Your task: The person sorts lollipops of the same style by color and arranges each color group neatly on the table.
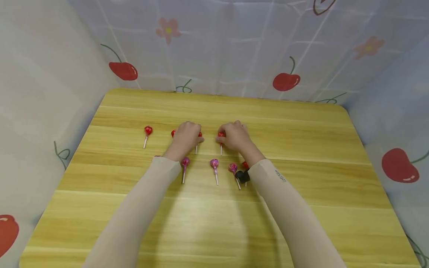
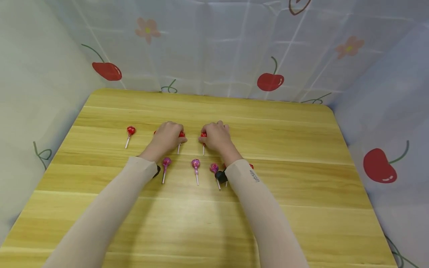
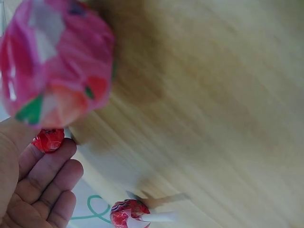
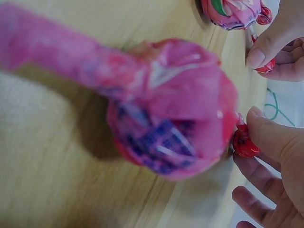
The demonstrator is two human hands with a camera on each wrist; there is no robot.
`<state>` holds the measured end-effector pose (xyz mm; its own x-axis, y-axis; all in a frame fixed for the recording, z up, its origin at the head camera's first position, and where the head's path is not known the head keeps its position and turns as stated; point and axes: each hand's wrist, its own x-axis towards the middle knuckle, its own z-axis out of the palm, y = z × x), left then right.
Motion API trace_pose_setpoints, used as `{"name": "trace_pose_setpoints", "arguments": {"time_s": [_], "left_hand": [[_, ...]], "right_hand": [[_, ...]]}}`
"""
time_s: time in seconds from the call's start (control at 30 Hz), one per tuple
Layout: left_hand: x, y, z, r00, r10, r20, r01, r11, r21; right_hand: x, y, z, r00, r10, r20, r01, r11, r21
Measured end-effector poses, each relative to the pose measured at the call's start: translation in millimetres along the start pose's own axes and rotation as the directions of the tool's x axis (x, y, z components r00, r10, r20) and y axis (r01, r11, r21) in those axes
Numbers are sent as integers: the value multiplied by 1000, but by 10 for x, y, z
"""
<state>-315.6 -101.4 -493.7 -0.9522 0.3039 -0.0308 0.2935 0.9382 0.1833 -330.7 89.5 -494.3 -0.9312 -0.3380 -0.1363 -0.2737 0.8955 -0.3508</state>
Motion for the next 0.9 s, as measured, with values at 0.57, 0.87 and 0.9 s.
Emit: {"name": "trace_pose_setpoints", "arguments": {"time_s": [0.57,0.87,0.9], "left_hand": [[-43,18,18,999,25,-34,-25,999,21],[-56,121,-70,973,99,-206,-96,995,27],[-59,154,-87,965,111,-238,-109,994,25]], "right_hand": [[-70,59,-62,1000,-11,-22,11,1000,2],[-348,381,-399,993,-8,-120,18,997,78],[-386,431,-425,991,-7,-132,18,996,83]]}}
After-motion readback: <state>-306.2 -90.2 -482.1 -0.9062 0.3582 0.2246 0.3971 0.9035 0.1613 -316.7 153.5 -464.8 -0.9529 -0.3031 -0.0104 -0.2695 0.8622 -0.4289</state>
